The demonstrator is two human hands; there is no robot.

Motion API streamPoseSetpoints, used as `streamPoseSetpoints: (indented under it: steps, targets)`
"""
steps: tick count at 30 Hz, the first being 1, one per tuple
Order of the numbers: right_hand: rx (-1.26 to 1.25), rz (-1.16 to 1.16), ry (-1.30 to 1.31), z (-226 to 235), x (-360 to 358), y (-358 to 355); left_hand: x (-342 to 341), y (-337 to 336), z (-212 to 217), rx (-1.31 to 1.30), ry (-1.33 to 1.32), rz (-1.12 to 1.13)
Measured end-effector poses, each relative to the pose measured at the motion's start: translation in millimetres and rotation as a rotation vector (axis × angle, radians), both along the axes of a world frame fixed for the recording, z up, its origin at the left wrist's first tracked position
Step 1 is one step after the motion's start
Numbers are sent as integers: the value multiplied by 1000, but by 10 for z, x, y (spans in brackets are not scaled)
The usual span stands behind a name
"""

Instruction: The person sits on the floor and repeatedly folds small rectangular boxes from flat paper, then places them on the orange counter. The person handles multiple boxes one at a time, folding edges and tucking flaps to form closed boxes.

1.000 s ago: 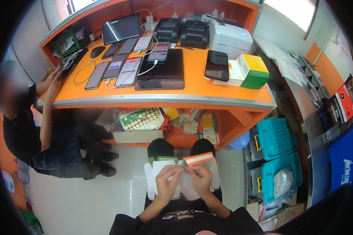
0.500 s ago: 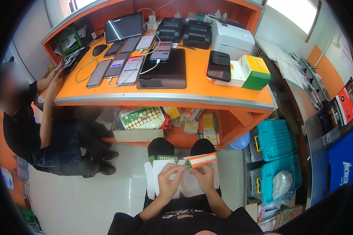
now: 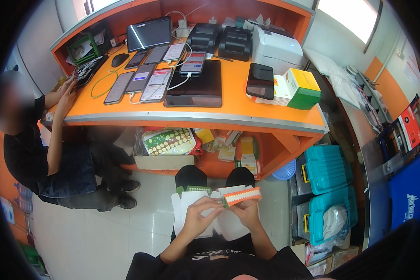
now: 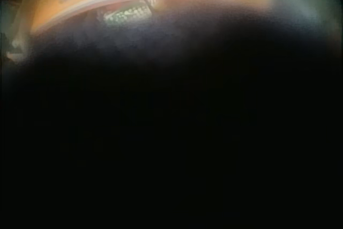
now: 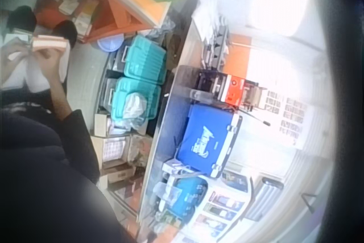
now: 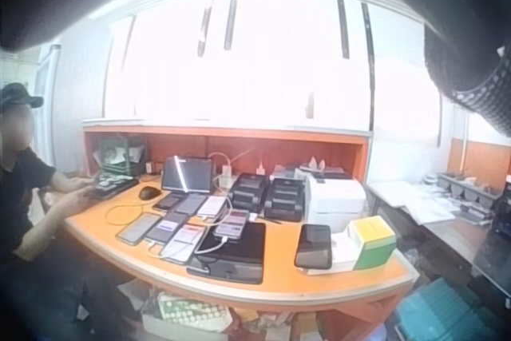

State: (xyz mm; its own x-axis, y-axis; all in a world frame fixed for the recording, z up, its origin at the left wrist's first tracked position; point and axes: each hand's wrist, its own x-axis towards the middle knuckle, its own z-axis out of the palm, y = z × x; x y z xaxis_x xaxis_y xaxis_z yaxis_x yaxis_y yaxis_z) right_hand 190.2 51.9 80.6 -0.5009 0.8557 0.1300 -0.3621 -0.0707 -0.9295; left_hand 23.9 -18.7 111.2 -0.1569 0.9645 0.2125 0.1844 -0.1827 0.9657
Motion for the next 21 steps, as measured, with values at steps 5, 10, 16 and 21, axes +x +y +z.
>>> streamPoseSetpoints:
  steps: [5, 10, 16, 21]
  targets:
    - [78, 135, -77, -10, -5, -41, -24, 85, -57, 0, -488, -252]
    - [-119, 114, -110, -117, -110, -185, -42, 170, -164, -139, -550, -534]
    - [-39, 18, -93, -136, -169, -148, -22, 129, -307, -251, -439, -429]
    - [-85, -22, -149, -80, -317, -217, 13, 108, -286, -73, -302, -254]
